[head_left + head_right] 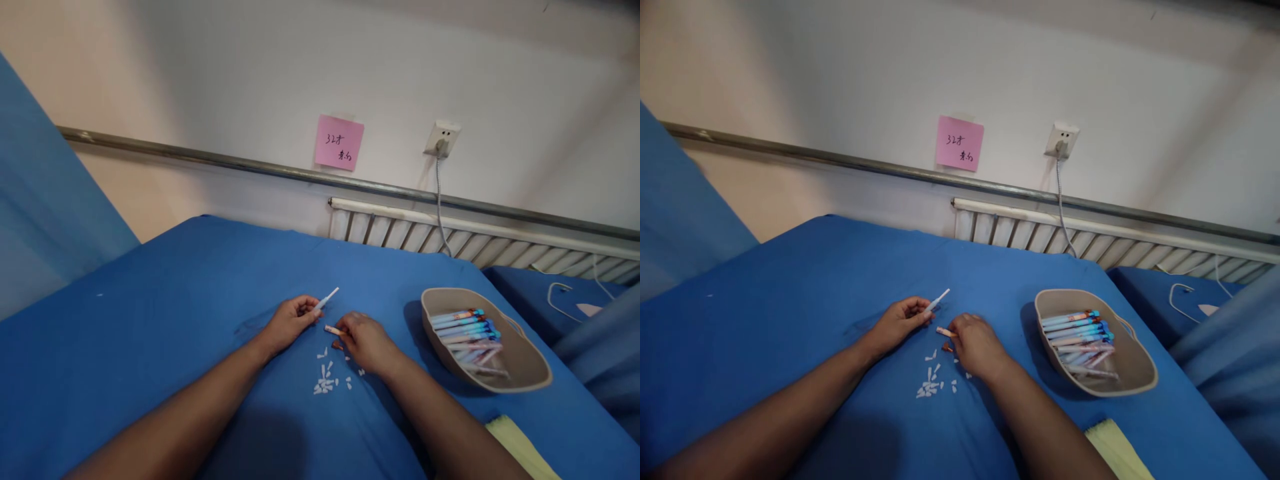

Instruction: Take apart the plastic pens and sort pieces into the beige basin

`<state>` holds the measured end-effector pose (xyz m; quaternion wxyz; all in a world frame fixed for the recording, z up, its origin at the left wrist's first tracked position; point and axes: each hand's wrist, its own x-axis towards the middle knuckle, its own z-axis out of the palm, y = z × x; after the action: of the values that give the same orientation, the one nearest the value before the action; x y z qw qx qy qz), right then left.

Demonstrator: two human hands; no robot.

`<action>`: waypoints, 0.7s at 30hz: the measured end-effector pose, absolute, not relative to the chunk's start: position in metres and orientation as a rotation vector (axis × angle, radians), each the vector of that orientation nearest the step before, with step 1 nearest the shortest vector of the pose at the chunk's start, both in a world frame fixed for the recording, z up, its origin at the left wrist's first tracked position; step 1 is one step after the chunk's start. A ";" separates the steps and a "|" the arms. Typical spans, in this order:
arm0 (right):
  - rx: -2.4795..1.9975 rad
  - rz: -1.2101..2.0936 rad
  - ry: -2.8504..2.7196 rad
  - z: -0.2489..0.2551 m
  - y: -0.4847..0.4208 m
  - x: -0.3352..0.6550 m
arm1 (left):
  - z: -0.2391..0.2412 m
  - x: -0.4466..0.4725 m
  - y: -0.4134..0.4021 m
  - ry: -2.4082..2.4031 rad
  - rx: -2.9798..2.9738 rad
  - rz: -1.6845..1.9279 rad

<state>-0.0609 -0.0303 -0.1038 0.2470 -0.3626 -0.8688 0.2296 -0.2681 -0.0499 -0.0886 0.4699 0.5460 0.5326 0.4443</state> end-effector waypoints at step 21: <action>-1.088 0.996 -1.647 -0.109 0.004 -0.047 | -0.085 -0.275 -0.050 1.381 1.601 0.953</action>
<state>-0.0468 0.0043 -0.1093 0.4486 -0.4396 -0.6658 0.4027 -0.2750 -0.0497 -0.0852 0.3998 0.6326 0.5459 0.3767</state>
